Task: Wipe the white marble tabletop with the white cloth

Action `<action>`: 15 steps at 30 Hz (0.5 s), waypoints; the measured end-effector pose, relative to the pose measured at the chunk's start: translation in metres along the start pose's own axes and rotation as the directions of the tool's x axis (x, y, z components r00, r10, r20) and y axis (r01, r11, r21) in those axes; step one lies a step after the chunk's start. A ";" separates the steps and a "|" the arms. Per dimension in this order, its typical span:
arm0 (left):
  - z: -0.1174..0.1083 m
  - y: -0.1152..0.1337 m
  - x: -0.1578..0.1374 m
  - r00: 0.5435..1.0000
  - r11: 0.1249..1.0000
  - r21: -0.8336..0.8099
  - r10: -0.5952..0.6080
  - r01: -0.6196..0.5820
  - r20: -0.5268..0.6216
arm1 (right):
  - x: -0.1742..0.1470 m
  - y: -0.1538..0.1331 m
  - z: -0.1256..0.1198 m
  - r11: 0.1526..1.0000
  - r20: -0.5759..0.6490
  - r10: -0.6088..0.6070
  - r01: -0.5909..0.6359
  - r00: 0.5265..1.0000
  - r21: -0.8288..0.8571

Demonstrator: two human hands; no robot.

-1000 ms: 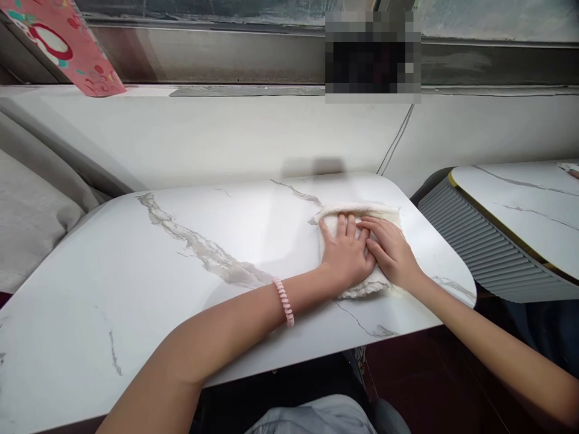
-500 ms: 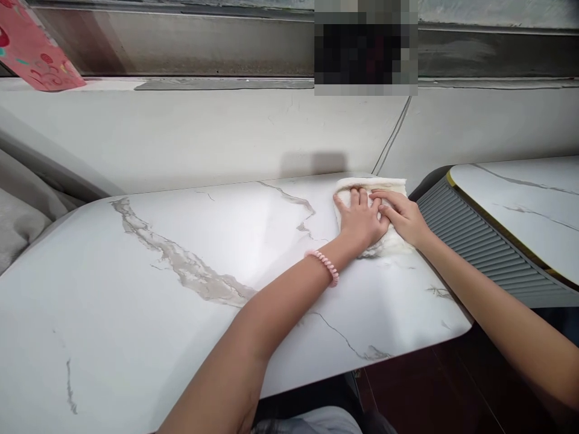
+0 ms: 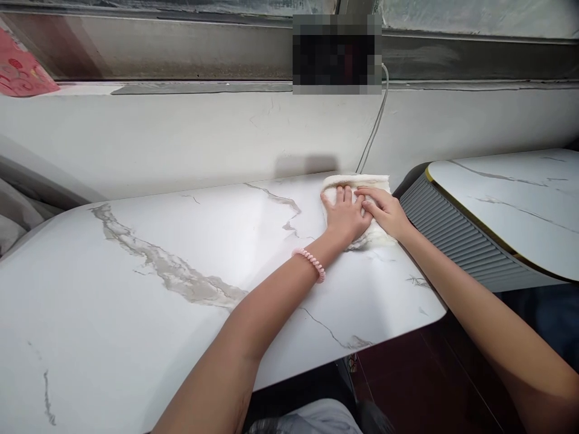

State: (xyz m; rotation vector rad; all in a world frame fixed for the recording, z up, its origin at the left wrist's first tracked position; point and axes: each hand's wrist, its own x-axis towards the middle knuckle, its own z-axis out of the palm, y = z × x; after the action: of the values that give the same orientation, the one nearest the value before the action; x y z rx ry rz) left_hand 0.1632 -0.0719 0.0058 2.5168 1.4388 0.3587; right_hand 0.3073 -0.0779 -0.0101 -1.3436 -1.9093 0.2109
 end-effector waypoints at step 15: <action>0.000 0.020 -0.069 0.996 0.997 0.026 0.070 -0.069 -0.049 | -0.062 -0.037 -0.016 0.999 0.065 -0.010 0.013 0.998 -0.044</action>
State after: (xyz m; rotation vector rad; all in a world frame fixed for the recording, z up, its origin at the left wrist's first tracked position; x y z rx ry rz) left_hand 0.1455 -0.1419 0.0049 2.6003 1.3839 0.4213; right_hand 0.2994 -0.1516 -0.0103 -1.3697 -1.9856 0.2096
